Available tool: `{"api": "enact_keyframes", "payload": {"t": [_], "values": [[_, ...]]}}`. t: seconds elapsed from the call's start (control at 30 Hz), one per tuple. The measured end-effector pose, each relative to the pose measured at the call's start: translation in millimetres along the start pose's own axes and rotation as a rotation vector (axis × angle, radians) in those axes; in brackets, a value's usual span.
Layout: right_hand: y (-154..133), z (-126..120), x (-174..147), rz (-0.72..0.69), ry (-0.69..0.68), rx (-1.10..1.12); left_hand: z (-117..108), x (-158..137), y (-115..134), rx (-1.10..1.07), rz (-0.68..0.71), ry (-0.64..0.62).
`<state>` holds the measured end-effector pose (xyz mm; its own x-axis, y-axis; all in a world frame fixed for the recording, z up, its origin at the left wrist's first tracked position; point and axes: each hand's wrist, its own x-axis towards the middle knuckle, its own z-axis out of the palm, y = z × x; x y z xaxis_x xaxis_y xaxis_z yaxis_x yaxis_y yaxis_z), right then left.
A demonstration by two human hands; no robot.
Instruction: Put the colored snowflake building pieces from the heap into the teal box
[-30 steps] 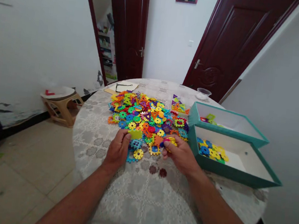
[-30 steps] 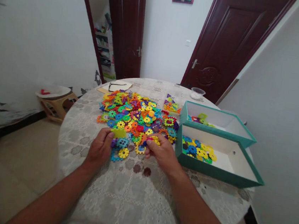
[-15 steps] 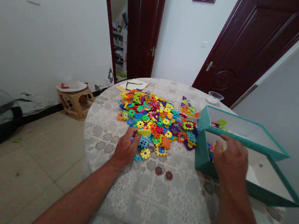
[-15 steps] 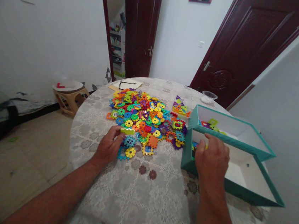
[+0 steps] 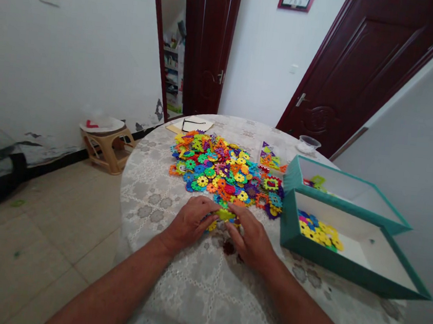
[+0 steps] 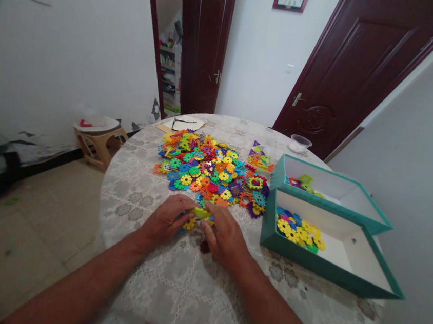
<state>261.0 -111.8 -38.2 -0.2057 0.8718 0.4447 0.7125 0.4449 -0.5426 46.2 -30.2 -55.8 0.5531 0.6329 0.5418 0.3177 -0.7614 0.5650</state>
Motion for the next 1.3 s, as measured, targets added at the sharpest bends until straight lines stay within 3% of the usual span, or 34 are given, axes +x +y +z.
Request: {"api": "enact_keyframes", "payload": {"t": [0.1, 0.23, 0.3, 0.43, 0.57, 0.93, 1.3], "values": [[5.6, -0.6, 1.8, 0.007, -0.008, 0.000, 0.1, 1.0, 2.6, 0.005, 0.034, -0.027], [26.6, -14.8, 4.8, 0.072, 0.274, -0.213, 1.4, 1.0, 2.9, 0.037, -0.011, 0.043], [39.3, -17.2, 6.7, 0.102, 0.331, -0.329, 3.7, 0.6, 0.3, 0.091, -0.036, 0.065], [52.1, -5.7, 12.1, 0.118, 0.213, -0.445, 9.2, 0.6, -6.3, 0.185, -0.085, 0.076], [47.1, 7.9, 15.5, 0.097, 0.102, -0.416, 10.5, 1.5, -8.7, 0.217, -0.108, 0.039], [43.0, 6.2, 13.1, 0.165, 0.043, -0.489, 9.9, 0.0, -11.8, 0.216, -0.087, -0.039], [37.2, 12.7, 15.4, 0.237, 0.085, -0.592, 11.3, -0.2, -17.9, 0.145, -0.057, -0.014]]}}
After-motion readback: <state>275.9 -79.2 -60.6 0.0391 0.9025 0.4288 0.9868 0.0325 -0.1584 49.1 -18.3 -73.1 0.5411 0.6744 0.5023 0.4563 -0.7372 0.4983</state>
